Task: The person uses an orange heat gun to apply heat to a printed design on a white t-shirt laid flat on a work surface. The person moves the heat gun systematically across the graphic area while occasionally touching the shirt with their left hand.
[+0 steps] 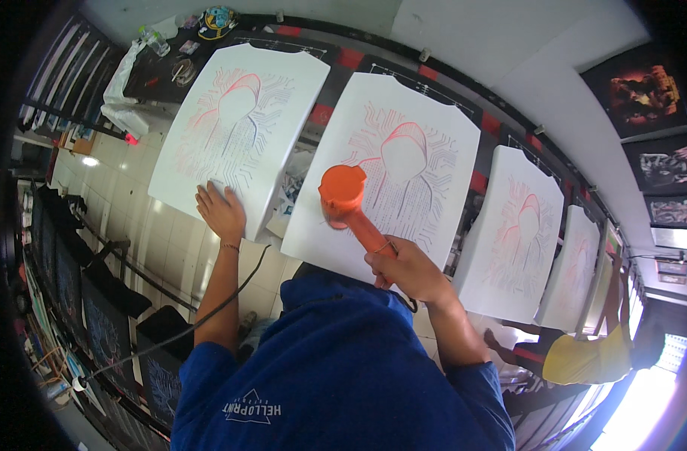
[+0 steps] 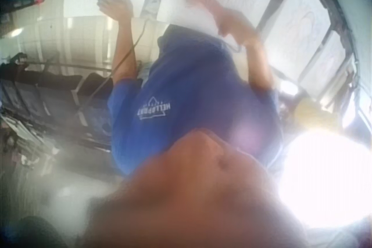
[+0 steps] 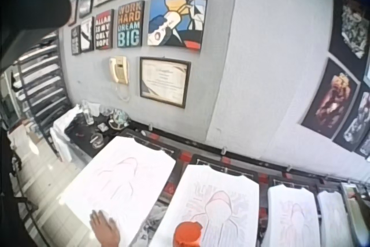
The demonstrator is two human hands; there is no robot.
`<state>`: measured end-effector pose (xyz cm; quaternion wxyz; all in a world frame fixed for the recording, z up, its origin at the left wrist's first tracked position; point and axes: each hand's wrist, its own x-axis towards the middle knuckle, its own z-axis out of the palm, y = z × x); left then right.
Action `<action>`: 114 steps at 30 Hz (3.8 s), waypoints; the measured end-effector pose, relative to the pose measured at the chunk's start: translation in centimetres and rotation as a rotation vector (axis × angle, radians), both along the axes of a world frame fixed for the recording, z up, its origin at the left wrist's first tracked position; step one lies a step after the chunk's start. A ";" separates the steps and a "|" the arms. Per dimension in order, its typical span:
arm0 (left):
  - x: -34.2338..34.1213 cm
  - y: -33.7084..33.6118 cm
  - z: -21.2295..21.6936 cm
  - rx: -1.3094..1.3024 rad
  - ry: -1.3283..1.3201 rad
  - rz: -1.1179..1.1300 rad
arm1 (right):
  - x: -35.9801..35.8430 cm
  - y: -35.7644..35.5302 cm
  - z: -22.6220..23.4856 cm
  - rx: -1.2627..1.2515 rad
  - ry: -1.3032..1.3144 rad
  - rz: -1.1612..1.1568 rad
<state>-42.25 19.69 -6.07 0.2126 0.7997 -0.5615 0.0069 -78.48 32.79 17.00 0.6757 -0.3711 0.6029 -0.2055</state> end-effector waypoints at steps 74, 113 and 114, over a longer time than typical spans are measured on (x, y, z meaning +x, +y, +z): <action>-22.0 -7.7 2.0 0.123 -0.090 -1.118 | -4.6 -0.6 -0.1 -0.131 0.159 -0.618; -22.4 2.1 2.2 0.115 -0.032 -0.900 | -17.4 -2.9 -0.3 -0.160 0.082 -0.517; -22.6 1.6 2.1 0.119 -0.045 -0.909 | -17.0 -3.4 -0.4 -0.167 0.125 -0.524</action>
